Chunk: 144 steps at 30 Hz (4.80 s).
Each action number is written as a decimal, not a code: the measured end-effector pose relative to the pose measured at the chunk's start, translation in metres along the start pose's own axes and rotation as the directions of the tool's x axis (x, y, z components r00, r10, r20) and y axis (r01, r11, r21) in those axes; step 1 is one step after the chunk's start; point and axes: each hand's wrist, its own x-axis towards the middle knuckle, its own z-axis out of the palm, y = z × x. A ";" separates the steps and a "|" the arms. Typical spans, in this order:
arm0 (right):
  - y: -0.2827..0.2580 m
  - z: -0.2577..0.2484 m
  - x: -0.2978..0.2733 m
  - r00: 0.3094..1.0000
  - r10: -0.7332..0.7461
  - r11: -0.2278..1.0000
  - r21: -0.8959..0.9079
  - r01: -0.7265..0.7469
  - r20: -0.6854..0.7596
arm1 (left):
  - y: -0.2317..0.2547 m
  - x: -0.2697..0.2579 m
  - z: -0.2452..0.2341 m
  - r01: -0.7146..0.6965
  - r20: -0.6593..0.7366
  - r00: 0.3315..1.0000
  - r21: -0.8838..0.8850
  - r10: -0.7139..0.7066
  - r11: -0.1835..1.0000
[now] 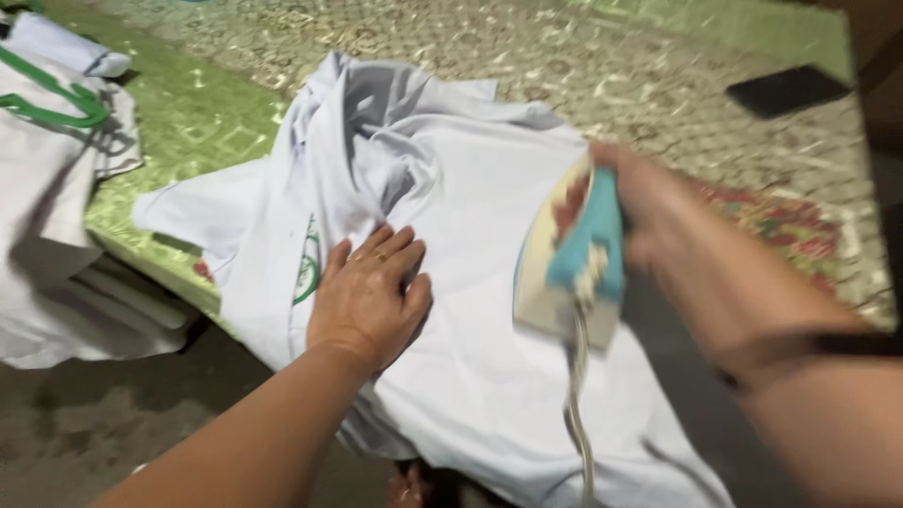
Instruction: The person irons a white shirt on a table using a blue and white iron. They smooth the fabric with their left hand while moving the iron with their right hand across the shirt's body and sleeves.
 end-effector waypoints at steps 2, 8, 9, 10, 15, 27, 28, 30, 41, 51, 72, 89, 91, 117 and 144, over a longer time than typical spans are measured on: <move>-0.008 0.015 0.009 0.999 -0.030 0.986 0.163 0.022 0.044 | 0.000 -0.001 0.002 -0.011 -0.019 1.000 -0.002 0.011 1.000; 0.017 0.042 -0.013 1.000 -0.002 0.957 0.292 0.009 -0.025 | 0.000 -0.004 -0.001 -0.014 -0.035 0.999 -0.009 0.013 1.000; 0.024 0.043 -0.017 1.000 0.006 0.946 0.325 -0.009 0.010 | -0.001 -0.003 -0.001 -0.015 -0.033 0.999 -0.006 0.015 1.000; 0.026 0.043 -0.021 1.000 -0.009 0.951 0.310 0.007 0.003 | 0.000 -0.002 -0.001 -0.017 -0.034 0.999 -0.009 0.016 1.000; 0.008 0.044 -0.007 0.997 -0.063 0.982 0.176 0.071 -0.048 | -0.001 -0.002 -0.001 -0.013 -0.039 0.999 -0.005 0.012 1.000; 0.040 0.051 -0.051 1.000 0.025 0.978 0.207 -0.021 -0.017 | -0.001 -0.002 -0.002 -0.008 -0.047 0.999 -0.003 0.008 1.000; 0.038 0.050 -0.048 1.000 0.018 0.977 0.215 -0.017 -0.003 | -0.001 -0.001 -0.002 -0.011 -0.047 0.999 -0.002 0.011 1.000; 0.033 0.046 -0.035 1.000 0.007 0.974 0.226 -0.013 0.030 | -0.001 -0.002 -0.001 -0.011 -0.047 0.999 0.000 0.011 1.000; 0.004 0.036 0.000 0.998 -0.056 0.990 0.131 0.060 -0.033 | -0.005 -0.004 0.000 -0.008 -0.062 0.998 -0.037 0.006 0.999; 0.008 0.024 0.002 0.999 -0.036 0.999 0.030 0.036 -0.002 | -0.006 -0.005 0.003 -0.004 -0.073 0.997 -0.037 0.002 0.999; -0.010 0.019 0.019 0.996 -0.075 0.997 -0.005 0.076 0.050 | -0.004 -0.005 0.000 0.002 -0.052 0.999 -0.042 -0.004 0.999; 0.042 -0.021 -0.100 0.979 0.033 0.999 0.008 -0.032 -0.202 | -0.008 -0.005 -0.002 -0.047 -0.053 0.998 -0.108 0.041 0.993; 0.022 -0.031 -0.079 0.980 0.007 0.998 0.066 0.006 -0.197 | -0.008 -0.004 -0.003 -0.041 -0.041 0.999 -0.123 0.036 0.992; 0.012 -0.077 -0.114 0.974 -0.084 0.599 -0.792 -0.121 -0.212 | -0.008 -0.006 -0.005 -0.059 -0.078 0.996 -0.181 0.045 0.982; 0.055 -0.093 -0.175 0.862 -0.183 0.793 -0.590 -0.155 -0.473 | -0.010 -0.007 -0.002 -0.069 -0.094 0.994 -0.176 0.053 0.982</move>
